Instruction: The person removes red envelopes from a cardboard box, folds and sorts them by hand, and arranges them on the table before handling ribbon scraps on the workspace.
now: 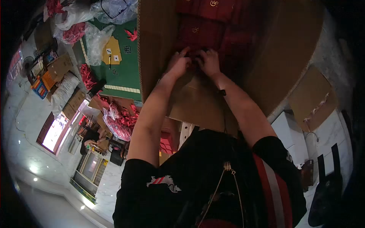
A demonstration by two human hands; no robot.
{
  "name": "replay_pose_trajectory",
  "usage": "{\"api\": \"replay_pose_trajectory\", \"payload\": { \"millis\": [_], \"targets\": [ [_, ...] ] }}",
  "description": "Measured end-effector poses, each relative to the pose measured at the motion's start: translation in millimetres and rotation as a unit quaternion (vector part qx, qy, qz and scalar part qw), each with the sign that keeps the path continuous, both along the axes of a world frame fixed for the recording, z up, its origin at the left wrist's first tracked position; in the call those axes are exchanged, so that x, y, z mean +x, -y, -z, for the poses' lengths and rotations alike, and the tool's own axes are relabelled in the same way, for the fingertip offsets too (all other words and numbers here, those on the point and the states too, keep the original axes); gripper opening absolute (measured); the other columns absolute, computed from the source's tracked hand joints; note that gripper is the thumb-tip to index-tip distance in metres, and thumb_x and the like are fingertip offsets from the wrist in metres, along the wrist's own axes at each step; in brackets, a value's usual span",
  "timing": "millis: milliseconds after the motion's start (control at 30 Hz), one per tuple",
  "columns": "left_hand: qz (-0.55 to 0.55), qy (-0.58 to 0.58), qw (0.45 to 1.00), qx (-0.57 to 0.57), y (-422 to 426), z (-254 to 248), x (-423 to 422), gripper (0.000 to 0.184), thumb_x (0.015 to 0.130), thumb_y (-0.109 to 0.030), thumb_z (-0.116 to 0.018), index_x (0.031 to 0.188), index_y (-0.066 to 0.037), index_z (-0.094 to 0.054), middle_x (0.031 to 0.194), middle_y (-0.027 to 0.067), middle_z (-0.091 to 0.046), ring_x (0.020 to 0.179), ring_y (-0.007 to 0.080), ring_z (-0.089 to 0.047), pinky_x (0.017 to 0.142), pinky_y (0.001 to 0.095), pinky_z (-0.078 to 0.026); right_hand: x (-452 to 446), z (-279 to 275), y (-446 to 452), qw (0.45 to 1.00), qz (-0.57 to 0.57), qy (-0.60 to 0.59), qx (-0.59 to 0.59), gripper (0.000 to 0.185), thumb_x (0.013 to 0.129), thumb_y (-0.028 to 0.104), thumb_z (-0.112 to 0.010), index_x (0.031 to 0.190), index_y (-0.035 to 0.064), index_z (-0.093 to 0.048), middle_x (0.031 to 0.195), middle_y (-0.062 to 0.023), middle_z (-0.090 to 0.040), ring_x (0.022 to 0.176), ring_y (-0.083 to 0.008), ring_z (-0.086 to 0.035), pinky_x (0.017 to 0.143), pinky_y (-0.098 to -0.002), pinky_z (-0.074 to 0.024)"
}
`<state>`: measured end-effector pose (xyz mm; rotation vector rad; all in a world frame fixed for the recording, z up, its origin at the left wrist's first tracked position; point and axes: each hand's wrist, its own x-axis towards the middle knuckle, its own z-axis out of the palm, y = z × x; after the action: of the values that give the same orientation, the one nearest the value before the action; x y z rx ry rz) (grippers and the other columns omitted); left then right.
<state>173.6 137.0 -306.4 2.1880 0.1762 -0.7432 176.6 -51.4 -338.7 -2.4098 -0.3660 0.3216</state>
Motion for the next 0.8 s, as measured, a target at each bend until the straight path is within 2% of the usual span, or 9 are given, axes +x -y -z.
{"api": "replay_pose_trajectory", "payload": {
  "millis": [100, 200, 367, 433, 533, 633, 733, 767, 800],
  "targets": [
    [0.044, -0.126, 0.986, 0.1, 15, -28, 17, 0.027, 0.078, -0.009, -0.059, 0.103, -0.014, -0.07, 0.123, 0.0189, -0.058, 0.102, 0.0353, -0.058, 0.087, 0.0405, -0.049, 1, -3, 9, 0.983, 0.045, -0.14, 0.106, 0.033, 0.08, 0.015, -0.064, 0.113, 0.0165, -0.06, 0.093, -0.0164, -0.059, 0.098, -0.0342, -0.053, 0.085, -0.0455, -0.0418],
    [-0.175, -0.238, 0.955, -0.031, 10, -20, 16, 0.033, 0.08, -0.011, -0.057, 0.111, -0.013, -0.067, 0.109, 0.0194, -0.064, 0.096, 0.033, -0.061, 0.086, 0.0407, -0.049, 6, 4, 37, 0.959, 0.248, -0.112, 0.08, 0.039, 0.078, 0.005, -0.059, 0.117, 0.0128, -0.059, 0.097, -0.0187, -0.06, 0.094, -0.0375, -0.055, 0.087, -0.0458, -0.0438],
    [0.263, -0.052, 0.956, 0.119, 8, -68, 41, 0.029, 0.082, -0.011, -0.058, 0.109, -0.008, -0.067, 0.094, 0.0151, -0.067, 0.091, 0.0316, -0.063, 0.082, 0.0421, -0.05, 5, 13, 80, 0.953, 0.159, -0.256, -0.022, 0.043, 0.084, 0.006, -0.058, 0.126, 0.0041, -0.054, 0.118, -0.0211, -0.056, 0.107, -0.0348, -0.053, 0.093, -0.042, -0.0458],
    [0.313, -0.053, 0.936, 0.151, 29, -102, 61, 0.028, 0.084, -0.01, -0.058, 0.111, -0.007, -0.066, 0.104, 0.0148, -0.066, 0.098, 0.0311, -0.062, 0.086, 0.0419, -0.049, 6, 21, 84, 0.94, 0.09, -0.305, -0.123, 0.044, 0.085, 0.007, -0.058, 0.129, 0.0033, -0.052, 0.123, -0.0204, -0.055, 0.111, -0.0336, -0.053, 0.094, -0.0414, -0.0457],
    [0.352, -0.003, 0.921, 0.167, 42, -114, 53, 0.026, 0.086, -0.01, -0.06, 0.111, -0.006, -0.065, 0.114, 0.0142, -0.065, 0.105, 0.031, -0.061, 0.089, 0.043, -0.049, -5, 32, 78, 0.836, 0.365, -0.409, 0.024, 0.034, 0.08, 0.006, -0.062, 0.114, 0.0056, -0.06, 0.106, -0.022, -0.06, 0.098, -0.0392, -0.058, 0.089, -0.0453, -0.0469],
    [0.311, 0.021, 0.939, 0.145, 46, -111, 49, 0.026, 0.087, -0.012, -0.06, 0.112, -0.006, -0.064, 0.114, 0.0151, -0.064, 0.105, 0.0318, -0.061, 0.088, 0.0447, -0.049, -11, 23, 93, 0.935, 0.23, -0.26, -0.074, 0.043, 0.093, 0.016, -0.05, 0.134, 0.0022, -0.046, 0.132, -0.0177, -0.051, 0.115, -0.0334, -0.051, 0.096, -0.0438, -0.0443],
    [0.228, 0.008, 0.96, 0.164, 52, -126, 52, 0.029, 0.088, -0.013, -0.06, 0.116, -0.006, -0.062, 0.114, 0.0167, -0.064, 0.105, 0.0302, -0.061, 0.087, 0.0428, -0.05, -3, 35, 119, 0.574, 0.432, -0.675, 0.167, 0.029, 0.089, 0.014, -0.054, 0.117, 0.0047, -0.057, 0.109, -0.0209, -0.059, 0.104, -0.0379, -0.054, 0.092, -0.0456, -0.0454],
    [0.172, 0.022, 0.966, 0.189, 53, -133, 52, 0.029, 0.09, -0.013, -0.06, 0.118, -0.005, -0.062, 0.114, 0.0172, -0.064, 0.105, 0.0283, -0.063, 0.087, 0.0405, -0.05, -33, 30, 102, 0.807, 0.306, -0.504, 0.022, 0.03, 0.088, 0.012, -0.053, 0.117, 0.005, -0.057, 0.109, -0.0192, -0.059, 0.105, -0.0366, -0.052, 0.091, -0.045, -0.0455],
    [0.172, 0.021, 0.967, 0.188, 49, -133, 50, 0.029, 0.09, -0.013, -0.06, 0.118, -0.005, -0.062, 0.114, 0.0172, -0.064, 0.105, 0.0283, -0.063, 0.087, 0.0405, -0.05, -58, 35, 91, 0.943, 0.142, -0.273, -0.126, 0.03, 0.087, 0.011, -0.052, 0.116, 0.0052, -0.057, 0.109, -0.0176, -0.059, 0.106, -0.0353, -0.051, 0.091, -0.0445, -0.0456]
  ]
}}
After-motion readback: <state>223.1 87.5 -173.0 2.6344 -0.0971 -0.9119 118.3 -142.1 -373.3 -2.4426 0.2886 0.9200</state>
